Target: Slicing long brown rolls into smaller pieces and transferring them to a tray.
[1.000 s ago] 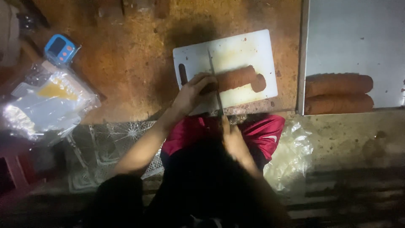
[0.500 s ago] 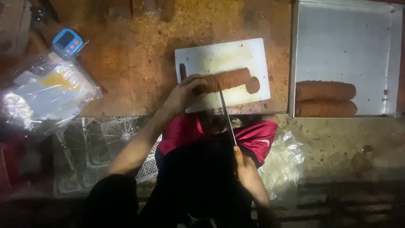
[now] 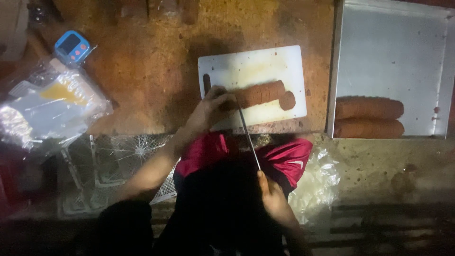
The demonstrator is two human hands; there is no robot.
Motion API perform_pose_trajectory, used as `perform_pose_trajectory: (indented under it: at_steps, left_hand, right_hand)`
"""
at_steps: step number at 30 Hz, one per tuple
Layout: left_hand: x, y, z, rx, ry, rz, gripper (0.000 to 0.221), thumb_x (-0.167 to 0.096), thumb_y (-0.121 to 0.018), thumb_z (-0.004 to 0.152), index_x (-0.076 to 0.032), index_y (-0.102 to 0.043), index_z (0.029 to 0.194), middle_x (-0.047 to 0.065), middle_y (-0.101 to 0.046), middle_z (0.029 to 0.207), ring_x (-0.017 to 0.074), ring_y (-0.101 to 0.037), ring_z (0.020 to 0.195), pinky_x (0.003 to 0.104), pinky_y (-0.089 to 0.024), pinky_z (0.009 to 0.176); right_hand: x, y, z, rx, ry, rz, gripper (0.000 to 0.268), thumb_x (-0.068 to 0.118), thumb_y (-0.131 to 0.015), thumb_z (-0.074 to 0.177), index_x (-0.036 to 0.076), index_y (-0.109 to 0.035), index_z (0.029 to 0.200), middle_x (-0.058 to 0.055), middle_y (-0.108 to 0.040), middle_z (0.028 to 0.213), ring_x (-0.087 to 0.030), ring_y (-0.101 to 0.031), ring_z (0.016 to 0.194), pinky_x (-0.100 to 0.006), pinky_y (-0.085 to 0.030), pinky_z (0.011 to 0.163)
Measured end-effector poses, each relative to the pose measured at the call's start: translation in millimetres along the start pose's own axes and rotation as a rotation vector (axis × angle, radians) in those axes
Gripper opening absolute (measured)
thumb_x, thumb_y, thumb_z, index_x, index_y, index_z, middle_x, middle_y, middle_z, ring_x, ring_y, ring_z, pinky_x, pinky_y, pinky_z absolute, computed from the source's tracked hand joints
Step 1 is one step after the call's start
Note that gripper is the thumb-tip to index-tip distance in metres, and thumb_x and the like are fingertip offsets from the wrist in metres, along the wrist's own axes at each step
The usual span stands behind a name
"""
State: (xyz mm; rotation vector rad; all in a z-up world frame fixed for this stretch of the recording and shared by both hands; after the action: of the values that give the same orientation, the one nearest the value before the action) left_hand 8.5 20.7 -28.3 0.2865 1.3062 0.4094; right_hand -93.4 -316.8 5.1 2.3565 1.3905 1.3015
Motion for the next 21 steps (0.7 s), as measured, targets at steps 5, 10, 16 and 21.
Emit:
perform_pose_trajectory:
  at_steps: [5, 10, 16, 21]
  left_hand:
    - [-27.4, 22.9, 8.8, 0.083, 0.038, -0.087, 0.034, 0.002, -0.07, 0.092, -0.015, -0.066, 0.121, 0.008, -0.053, 0.131, 0.0217, -0.064, 0.116, 0.026, -0.046, 0.1]
    - [-16.3, 8.4, 10.3, -0.058, 0.07, 0.114, 0.037, -0.016, -0.084, 0.086, -0.024, -0.067, 0.118, 0.003, -0.063, 0.122, 0.0385, -0.071, 0.105, 0.047, -0.061, 0.086]
    - [-14.8, 9.7, 10.6, -0.021, 0.118, 0.195, 0.046, -0.017, -0.084, 0.081, -0.03, -0.068, 0.122, 0.001, -0.063, 0.128, 0.0354, -0.07, 0.11, 0.05, -0.061, 0.087]
    - [-16.9, 10.9, 6.4, -0.11, 0.043, 0.168, 0.04, -0.017, -0.087, 0.086, -0.028, -0.067, 0.12, 0.002, -0.064, 0.117, 0.0323, -0.073, 0.099, 0.045, -0.063, 0.083]
  right_hand:
    - [27.9, 7.7, 19.5, 0.036, -0.128, 0.044, 0.05, 0.045, -0.041, 0.102, 0.007, -0.074, 0.11, -0.007, -0.08, 0.111, -0.017, -0.072, 0.11, -0.031, -0.05, 0.098]
    - [126.9, 8.0, 87.9, 0.103, -0.098, -0.063, 0.067, 0.047, -0.027, 0.111, -0.003, -0.064, 0.135, -0.026, -0.068, 0.129, -0.036, -0.063, 0.127, -0.049, -0.046, 0.112]
    - [170.3, -3.1, 128.6, 0.005, -0.247, 0.092, 0.073, 0.069, -0.034, 0.1, 0.002, -0.064, 0.099, -0.017, -0.061, 0.054, -0.033, -0.06, 0.037, -0.043, -0.047, 0.027]
    - [168.6, 3.0, 94.2, -0.042, -0.138, 0.098, 0.064, 0.05, -0.042, 0.106, -0.007, -0.068, 0.117, -0.039, -0.068, 0.109, -0.048, -0.065, 0.116, -0.059, -0.05, 0.1]
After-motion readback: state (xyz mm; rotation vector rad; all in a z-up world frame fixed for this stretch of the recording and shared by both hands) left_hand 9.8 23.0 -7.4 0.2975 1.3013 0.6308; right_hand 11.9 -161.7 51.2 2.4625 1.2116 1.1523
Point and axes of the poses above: each hand's wrist, its own z-axis towards the middle knuckle, its own y-axis out of the back of the hand, x = y × z, the point moved 2 cm from there along z, towards the middle knuckle
